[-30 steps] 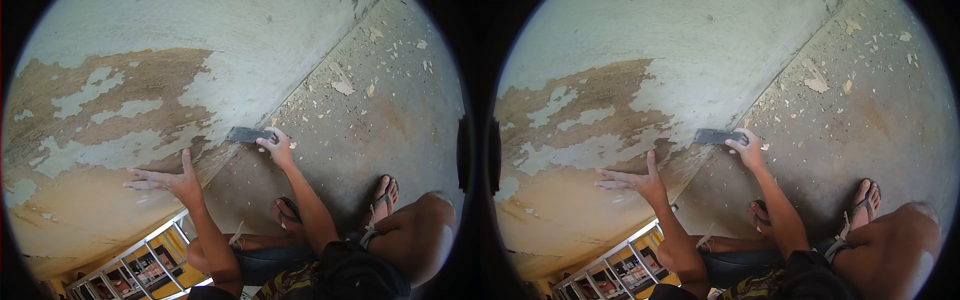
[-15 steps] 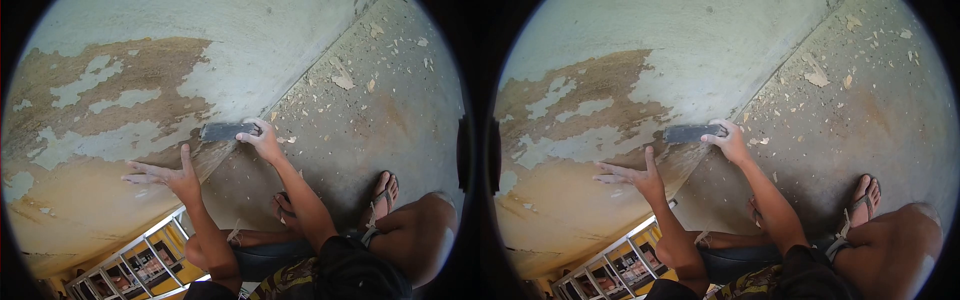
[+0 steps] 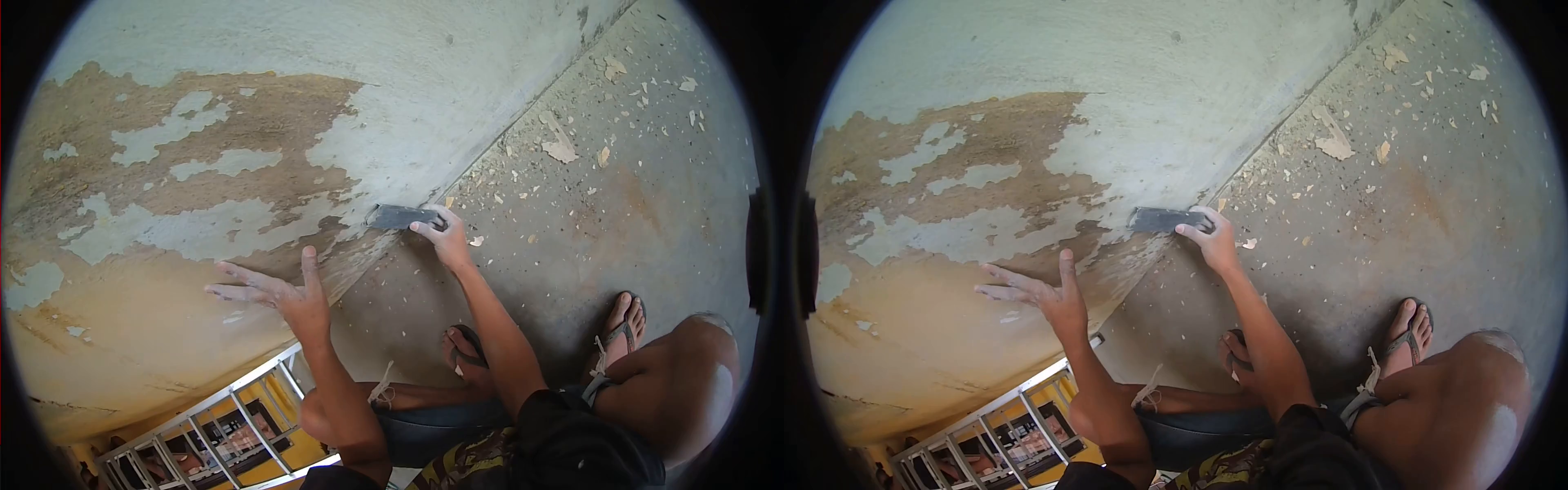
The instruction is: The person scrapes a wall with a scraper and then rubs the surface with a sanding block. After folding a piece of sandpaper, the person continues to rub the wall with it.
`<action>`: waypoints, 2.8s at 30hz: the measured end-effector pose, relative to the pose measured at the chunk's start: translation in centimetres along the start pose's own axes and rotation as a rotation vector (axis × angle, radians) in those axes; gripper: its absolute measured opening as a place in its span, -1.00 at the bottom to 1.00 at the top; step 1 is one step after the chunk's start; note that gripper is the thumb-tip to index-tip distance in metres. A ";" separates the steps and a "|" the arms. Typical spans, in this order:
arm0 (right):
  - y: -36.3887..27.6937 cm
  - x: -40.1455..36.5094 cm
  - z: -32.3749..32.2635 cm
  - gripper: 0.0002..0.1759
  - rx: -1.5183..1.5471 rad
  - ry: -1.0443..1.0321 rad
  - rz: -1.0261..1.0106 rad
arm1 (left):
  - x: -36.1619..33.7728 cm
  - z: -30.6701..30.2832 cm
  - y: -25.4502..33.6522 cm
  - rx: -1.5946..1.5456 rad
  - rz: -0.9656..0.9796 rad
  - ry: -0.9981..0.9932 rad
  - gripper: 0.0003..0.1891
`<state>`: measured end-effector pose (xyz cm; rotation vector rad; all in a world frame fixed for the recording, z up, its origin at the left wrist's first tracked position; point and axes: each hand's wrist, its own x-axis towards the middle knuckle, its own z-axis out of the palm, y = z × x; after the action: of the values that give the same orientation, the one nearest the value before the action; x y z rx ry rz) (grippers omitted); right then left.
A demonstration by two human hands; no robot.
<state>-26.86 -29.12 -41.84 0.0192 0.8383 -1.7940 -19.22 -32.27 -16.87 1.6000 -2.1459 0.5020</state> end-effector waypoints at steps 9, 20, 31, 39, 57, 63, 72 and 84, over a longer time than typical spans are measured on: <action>-2.5 0.2 0.8 -0.58 -0.209 -0.072 -0.087 | -0.1 -1.0 0.3 0.407 0.099 0.037 0.21; -0.4 -0.6 0.7 -0.56 -0.104 -0.003 0.048 | -0.8 -0.2 -1.0 -0.038 0.086 0.012 0.13; 0.8 -0.7 -0.8 -0.56 -0.104 0.081 0.035 | -0.9 -0.5 -1.5 -0.030 0.106 -0.030 0.11; -0.7 0.1 1.5 -0.55 -0.042 -0.032 0.007 | -1.2 -0.2 -1.3 -0.026 0.090 -0.044 0.13; -3.0 -0.4 2.6 -0.61 -0.077 -0.070 -0.092 | -1.5 0.3 -1.1 -0.025 0.076 -0.081 0.20; -1.7 -1.0 0.8 -0.56 -0.121 0.046 -0.010 | -0.8 0.2 -0.9 -0.013 0.081 -0.063 0.20; -0.5 -0.1 0.0 -0.49 -0.066 0.033 0.026 | -1.3 0.0 -0.8 -0.016 0.072 -0.073 0.19; -2.0 -0.3 0.8 -0.51 -0.075 0.013 -0.006 | -0.9 -0.1 -0.7 -0.009 0.081 -0.079 0.17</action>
<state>-28.15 -28.95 -40.06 -0.0210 0.9154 -1.7688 -18.29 -31.65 -17.26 1.5578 -2.2751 0.4610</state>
